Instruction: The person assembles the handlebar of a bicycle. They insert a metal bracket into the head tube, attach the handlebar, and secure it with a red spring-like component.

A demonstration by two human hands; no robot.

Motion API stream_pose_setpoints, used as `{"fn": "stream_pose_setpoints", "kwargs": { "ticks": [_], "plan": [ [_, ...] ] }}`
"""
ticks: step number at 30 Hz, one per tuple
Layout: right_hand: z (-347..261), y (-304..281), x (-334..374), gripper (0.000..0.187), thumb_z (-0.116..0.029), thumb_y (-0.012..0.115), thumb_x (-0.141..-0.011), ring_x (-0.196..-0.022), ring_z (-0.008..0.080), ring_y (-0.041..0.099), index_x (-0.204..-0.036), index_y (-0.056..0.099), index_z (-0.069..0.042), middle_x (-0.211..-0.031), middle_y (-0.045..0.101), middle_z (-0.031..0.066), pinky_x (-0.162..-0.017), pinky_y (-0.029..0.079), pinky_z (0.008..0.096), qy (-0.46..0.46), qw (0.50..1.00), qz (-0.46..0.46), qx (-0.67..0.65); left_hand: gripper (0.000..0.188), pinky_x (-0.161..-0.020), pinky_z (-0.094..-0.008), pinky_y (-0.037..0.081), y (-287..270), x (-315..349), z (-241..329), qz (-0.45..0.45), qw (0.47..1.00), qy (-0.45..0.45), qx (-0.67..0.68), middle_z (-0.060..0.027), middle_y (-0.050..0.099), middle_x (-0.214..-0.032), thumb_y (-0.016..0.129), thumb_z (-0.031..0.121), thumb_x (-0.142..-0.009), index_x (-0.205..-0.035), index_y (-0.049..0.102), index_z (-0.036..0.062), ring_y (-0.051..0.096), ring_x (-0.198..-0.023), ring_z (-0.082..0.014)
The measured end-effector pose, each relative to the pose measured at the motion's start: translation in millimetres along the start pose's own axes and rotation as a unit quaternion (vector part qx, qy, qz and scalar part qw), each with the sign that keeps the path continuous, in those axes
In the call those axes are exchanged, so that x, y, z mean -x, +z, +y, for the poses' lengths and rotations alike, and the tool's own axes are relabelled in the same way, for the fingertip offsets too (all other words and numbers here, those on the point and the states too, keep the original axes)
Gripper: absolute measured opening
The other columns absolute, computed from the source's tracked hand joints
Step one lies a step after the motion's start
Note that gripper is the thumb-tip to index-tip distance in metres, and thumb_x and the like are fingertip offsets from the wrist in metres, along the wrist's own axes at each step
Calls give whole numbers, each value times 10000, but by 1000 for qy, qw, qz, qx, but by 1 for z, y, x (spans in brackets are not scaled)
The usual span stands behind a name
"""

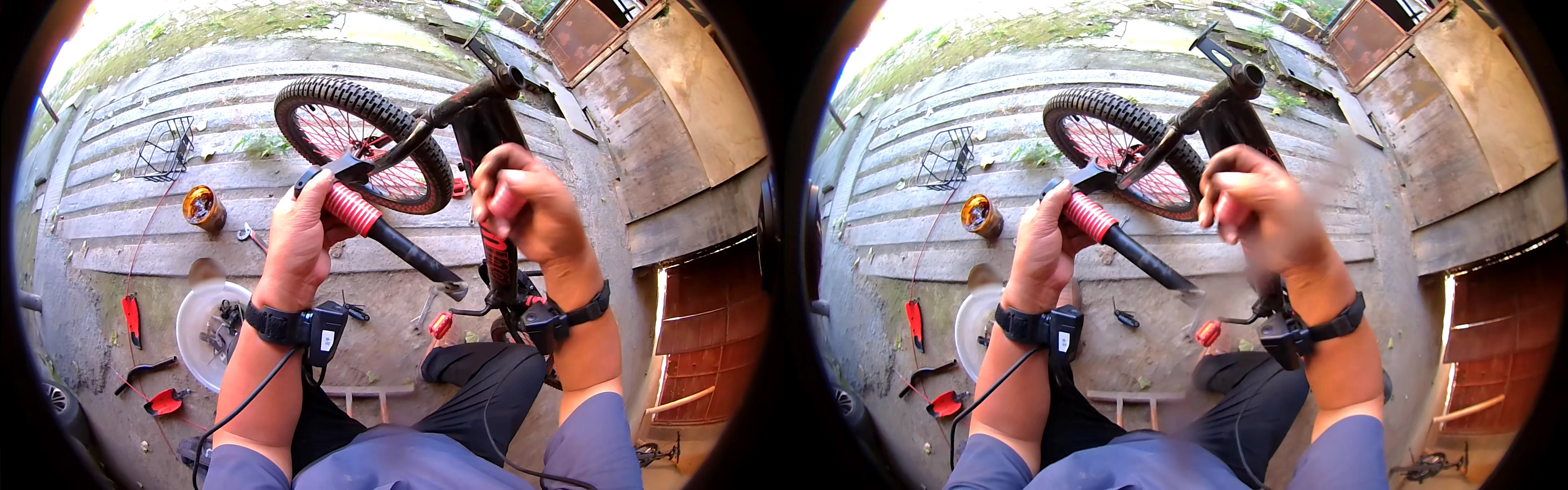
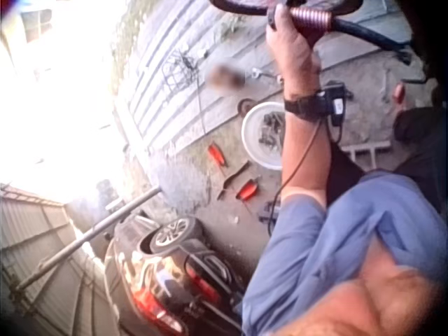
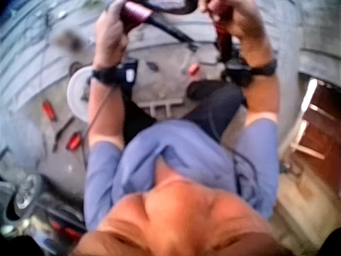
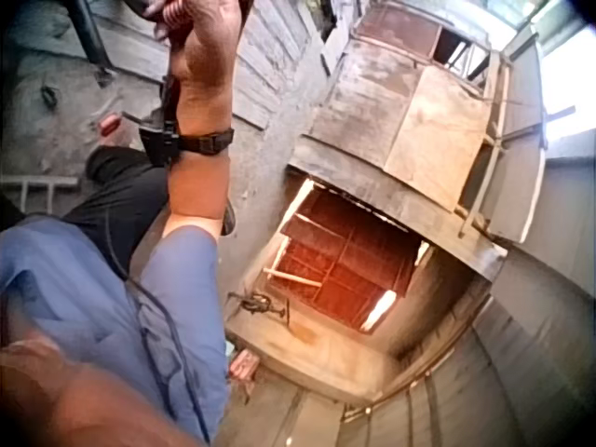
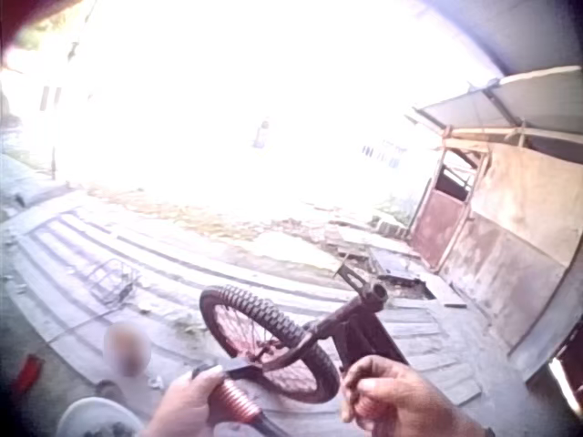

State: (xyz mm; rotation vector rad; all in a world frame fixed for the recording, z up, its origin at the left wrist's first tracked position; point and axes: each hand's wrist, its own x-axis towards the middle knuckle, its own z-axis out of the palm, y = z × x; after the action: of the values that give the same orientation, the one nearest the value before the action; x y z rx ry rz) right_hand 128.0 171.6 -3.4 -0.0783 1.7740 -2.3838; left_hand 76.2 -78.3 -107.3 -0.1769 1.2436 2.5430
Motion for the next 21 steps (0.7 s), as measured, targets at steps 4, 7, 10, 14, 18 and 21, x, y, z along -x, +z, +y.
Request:
{"fn": "stream_pose_setpoints", "kwargs": {
  "ticks": [4,7,10,14,18,21],
  "plan": [
    [21,31,-18,391,-331,721,-884,-641,95,583,-1014,640,29,-807,651,78,-560,470,247,154,931,20,331,216,-618,-328,612,6,5,1,-41,999,-36,-3,-55,642,-813,608,277,-954,-983,581,65,670,-678,-165],
    [44,32,-31,507,-394,787,-819,-740,146,638,-1029,658,49,-897,685,119,-670,519,276,151,912,-36,379,192,-605,-314,605,14,6,-5,-46,998,-51,1,-50,637,-803,593,257,-960,-979,587,66,658,-668,-153],
    [62,33,-39,562,-401,832,-747,-806,190,661,-1010,637,56,-904,692,156,-728,526,330,130,905,-53,403,199,-602,-304,602,16,8,-9,-53,997,-53,-13,-51,639,-801,585,252,-963,-996,590,55,660,-663,-149],
    [61,34,-39,555,-372,840,-716,-807,192,659,-1009,630,50,-890,687,149,-728,523,329,110,889,-67,440,207,-599,-294,599,18,9,-9,-46,998,-42,-28,-45,643,-804,593,251,-958,-1021,596,54,661,-644,-144],
    [50,36,-25,534,-277,844,-745,-760,105,615,-1098,594,36,-860,667,73,-693,499,271,143,856,-101,487,211,-638,-335,610,11,5,-5,-34,999,-22,-32,-46,644,-830,596,250,-956,-1034,595,54,679,-682,-165],
    [42,35,-12,535,-252,837,-761,-755,97,619,-1134,593,42,-835,669,59,-681,494,253,178,854,-129,471,220,-698,-400,620,4,1,0,-13,1000,-25,3,-74,652,-830,603,240,-950,-1046,577,43,714,-757,-250]
  ]
}}
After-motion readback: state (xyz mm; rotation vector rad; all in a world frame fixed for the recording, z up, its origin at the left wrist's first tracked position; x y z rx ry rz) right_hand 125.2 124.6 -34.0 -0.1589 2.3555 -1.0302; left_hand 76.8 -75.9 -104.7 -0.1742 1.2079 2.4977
